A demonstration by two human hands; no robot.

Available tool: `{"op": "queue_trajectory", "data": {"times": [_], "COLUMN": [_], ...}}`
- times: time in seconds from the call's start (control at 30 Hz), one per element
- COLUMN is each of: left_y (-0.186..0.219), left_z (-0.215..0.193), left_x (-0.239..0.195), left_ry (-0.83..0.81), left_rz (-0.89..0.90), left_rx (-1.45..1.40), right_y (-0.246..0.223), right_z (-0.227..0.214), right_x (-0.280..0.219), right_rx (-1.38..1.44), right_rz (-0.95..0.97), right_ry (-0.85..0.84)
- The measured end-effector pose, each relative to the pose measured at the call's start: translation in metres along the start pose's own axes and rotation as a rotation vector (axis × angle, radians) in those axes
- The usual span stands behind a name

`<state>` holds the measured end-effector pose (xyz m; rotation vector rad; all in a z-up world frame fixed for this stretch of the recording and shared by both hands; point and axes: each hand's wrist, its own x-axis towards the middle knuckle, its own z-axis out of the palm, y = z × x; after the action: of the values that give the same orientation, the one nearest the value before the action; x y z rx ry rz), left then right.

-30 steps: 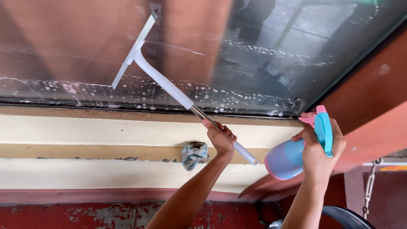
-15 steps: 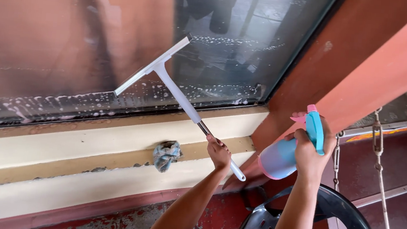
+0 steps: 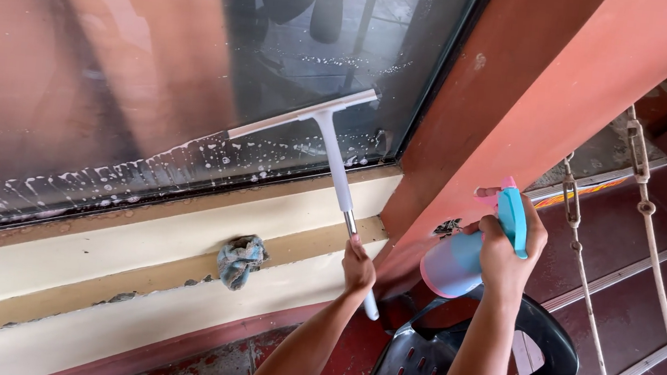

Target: The person is cleaning a large glass window using a spray bottle and a squeegee.

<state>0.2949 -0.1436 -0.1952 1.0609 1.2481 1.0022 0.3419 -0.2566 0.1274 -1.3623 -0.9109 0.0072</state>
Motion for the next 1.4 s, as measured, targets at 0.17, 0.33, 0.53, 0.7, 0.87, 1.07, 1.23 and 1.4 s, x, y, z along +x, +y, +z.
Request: {"op": "queue_trajectory", "data": {"times": [0.17, 0.33, 0.53, 0.7, 0.87, 1.07, 1.23, 1.4], "left_y": [-0.028, -0.041, -0.03, -0.032, -0.035, 0.013, 0.086, 0.118], "left_z": [-0.036, -0.091, -0.162, -0.225, -0.295, -0.37, -0.424, -0.5], "left_x": [-0.002, 0.0, -0.011, -0.013, -0.036, -0.082, -0.131, -0.13], "left_ry": [-0.111, -0.181, -0.177, 0.01, 0.197, 0.235, 0.215, 0.338], "left_rz": [-0.074, -0.113, 0.17, 0.343, 0.457, 0.117, 0.013, 0.197], "left_rx": [0.104, 0.411, 0.483, 0.683, 0.714, 0.667, 0.429, 0.395], "right_y": [-0.007, 0.006, -0.006, 0.006, -0.009, -0.025, -0.043, -0.056], "right_z": [-0.001, 0.004, 0.027, 0.061, 0.096, 0.151, 0.195, 0.231], "right_x": [-0.003, -0.005, -0.01, -0.016, -0.033, -0.051, -0.076, -0.1], "right_rx": [-0.013, -0.018, -0.029, 0.083, 0.109, 0.221, 0.286, 0.317], "right_rz": [-0.027, 0.05, 0.051, 0.064, 0.084, 0.095, 0.077, 0.086], "right_ry": [0.001, 0.007, -0.087, -0.148, -0.255, -0.39, -0.475, -0.487]}}
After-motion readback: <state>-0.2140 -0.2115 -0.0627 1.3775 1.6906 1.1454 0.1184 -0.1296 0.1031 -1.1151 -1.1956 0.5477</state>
